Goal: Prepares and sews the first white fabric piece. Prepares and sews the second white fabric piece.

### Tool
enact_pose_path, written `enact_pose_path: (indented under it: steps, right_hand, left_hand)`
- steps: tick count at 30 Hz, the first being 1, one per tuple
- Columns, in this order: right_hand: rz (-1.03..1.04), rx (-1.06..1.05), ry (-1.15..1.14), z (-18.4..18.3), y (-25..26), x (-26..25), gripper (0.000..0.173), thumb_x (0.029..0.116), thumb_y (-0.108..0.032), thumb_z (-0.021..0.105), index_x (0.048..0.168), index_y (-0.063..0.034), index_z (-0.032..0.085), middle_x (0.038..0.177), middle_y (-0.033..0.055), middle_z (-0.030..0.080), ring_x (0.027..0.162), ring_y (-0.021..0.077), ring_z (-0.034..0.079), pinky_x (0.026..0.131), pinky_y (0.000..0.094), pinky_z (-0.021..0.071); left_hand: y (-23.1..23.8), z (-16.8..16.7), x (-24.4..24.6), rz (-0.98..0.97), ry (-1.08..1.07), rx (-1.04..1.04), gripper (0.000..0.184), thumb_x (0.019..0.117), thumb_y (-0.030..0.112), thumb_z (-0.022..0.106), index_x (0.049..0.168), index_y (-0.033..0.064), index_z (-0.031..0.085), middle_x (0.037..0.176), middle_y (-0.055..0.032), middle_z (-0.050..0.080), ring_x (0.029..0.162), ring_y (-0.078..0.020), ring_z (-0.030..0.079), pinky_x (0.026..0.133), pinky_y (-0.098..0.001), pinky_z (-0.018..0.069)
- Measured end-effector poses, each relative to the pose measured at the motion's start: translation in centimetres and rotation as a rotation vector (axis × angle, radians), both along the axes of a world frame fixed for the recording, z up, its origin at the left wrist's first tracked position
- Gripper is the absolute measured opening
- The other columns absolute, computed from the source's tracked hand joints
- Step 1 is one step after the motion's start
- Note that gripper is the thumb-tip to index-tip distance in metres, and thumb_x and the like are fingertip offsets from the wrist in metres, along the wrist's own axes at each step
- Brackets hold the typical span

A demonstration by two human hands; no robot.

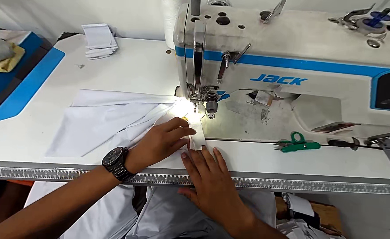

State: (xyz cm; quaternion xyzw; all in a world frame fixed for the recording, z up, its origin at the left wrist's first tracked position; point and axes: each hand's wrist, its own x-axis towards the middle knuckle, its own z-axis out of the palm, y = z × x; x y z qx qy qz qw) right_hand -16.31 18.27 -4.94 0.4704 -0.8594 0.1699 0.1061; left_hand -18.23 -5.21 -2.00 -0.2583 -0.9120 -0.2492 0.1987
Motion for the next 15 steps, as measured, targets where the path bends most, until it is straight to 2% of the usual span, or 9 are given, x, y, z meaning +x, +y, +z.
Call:
enact_pose_path:
  steps: [4,7,9,12,15]
  right_hand:
    - [-0.048,-0.018,0.004,-0.3,-0.3,1.2,0.072,0.0992,-0.07,0.037,0.147,-0.0205,0.058,0.155,0.0068,0.051,0.148,0.0334,0.041,0.116,0.066,0.0304]
    - [-0.086,0.003,0.028,-0.6,-0.5,2.2,0.071,0.0985,-0.071,0.036,0.148,-0.0239,0.056,0.16,0.0067,0.046,0.149,0.0309,0.039,0.111,0.0588,0.0366]
    - [-0.099,-0.001,0.043,-0.7,-0.6,2.6,0.07,0.0986,-0.07,0.036,0.147,-0.0243,0.058,0.159,0.0068,0.047,0.149,0.0302,0.04,0.111,0.057,0.0376]
    - [-0.102,-0.003,0.048,-0.7,-0.4,2.8,0.068,0.0994,-0.069,0.037,0.147,-0.0242,0.057,0.16,0.0071,0.046,0.15,0.0297,0.038,0.113,0.057,0.0355]
    - [-0.093,-0.018,0.061,-0.8,-0.4,2.8,0.067,0.0989,-0.068,0.04,0.146,-0.0237,0.058,0.16,0.008,0.046,0.15,0.0292,0.038,0.113,0.0577,0.0351]
  left_hand:
    - [0.1,0.0,0.3,-0.055,0.07,-0.103,0.02,0.1021,0.014,0.058,0.106,0.0109,0.078,0.106,-0.007,0.07,0.085,-0.015,0.066,0.074,-0.03,0.0563]
    - [0.5,0.7,0.6,-0.093,0.17,-0.187,0.019,0.1008,0.011,0.058,0.101,0.0093,0.078,0.096,-0.0061,0.074,0.085,-0.0179,0.07,0.071,-0.0313,0.0558]
    - [1.0,0.9,0.6,-0.106,0.182,-0.2,0.019,0.0994,0.01,0.058,0.098,0.009,0.077,0.096,-0.007,0.074,0.084,-0.0188,0.07,0.068,-0.0319,0.0551]
    - [1.5,0.7,0.6,-0.145,0.131,-0.16,0.018,0.0986,0.009,0.059,0.097,0.0093,0.077,0.103,-0.0078,0.073,0.092,-0.0197,0.069,0.076,-0.0332,0.0571]
    - [1.8,0.7,0.4,-0.17,0.064,-0.079,0.02,0.1008,0.01,0.058,0.096,0.0081,0.077,0.104,-0.0054,0.074,0.1,-0.0174,0.07,0.086,-0.0319,0.0577]
